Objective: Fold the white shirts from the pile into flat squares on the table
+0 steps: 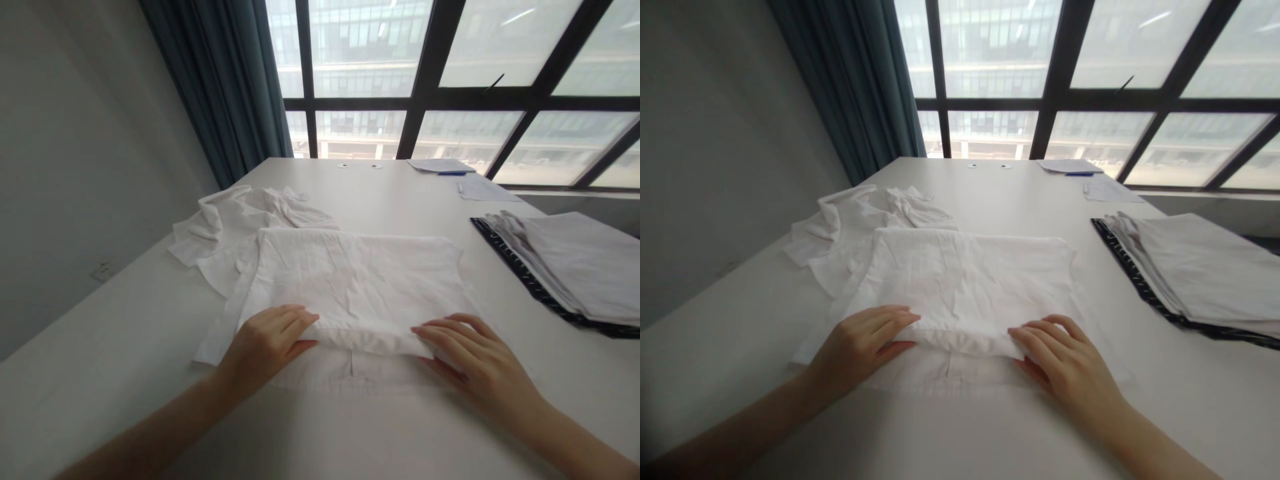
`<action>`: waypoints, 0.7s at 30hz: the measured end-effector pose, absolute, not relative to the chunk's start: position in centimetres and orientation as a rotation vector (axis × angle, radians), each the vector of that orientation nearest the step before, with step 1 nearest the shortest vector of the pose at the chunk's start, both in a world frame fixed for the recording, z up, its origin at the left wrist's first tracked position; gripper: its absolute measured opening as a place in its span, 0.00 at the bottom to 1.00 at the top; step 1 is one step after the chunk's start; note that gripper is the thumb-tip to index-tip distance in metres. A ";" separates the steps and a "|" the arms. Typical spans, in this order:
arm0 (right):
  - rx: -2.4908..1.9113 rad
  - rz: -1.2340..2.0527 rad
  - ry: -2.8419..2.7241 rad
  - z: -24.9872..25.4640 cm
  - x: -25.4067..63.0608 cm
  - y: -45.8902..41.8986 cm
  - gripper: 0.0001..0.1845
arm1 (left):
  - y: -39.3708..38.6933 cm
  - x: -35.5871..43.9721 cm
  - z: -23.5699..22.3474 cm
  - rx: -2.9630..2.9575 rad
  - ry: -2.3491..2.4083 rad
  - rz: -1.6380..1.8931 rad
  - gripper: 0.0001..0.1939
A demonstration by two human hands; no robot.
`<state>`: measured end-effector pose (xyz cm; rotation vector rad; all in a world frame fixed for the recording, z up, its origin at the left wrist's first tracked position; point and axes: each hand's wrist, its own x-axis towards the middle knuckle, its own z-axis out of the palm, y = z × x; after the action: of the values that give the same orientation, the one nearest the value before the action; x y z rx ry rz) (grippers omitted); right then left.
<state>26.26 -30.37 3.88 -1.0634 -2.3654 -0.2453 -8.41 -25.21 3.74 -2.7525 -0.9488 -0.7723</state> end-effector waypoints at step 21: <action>-0.955 -0.255 -2.386 3.2 25.9 -30.5 0.26 | -25.6 -7.6 3.8 -2.701 -0.760 -0.761 0.19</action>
<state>25.86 -30.54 3.16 -0.9548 -2.3863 -0.2553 -7.64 -25.63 3.85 -2.7013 -0.7596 -0.7609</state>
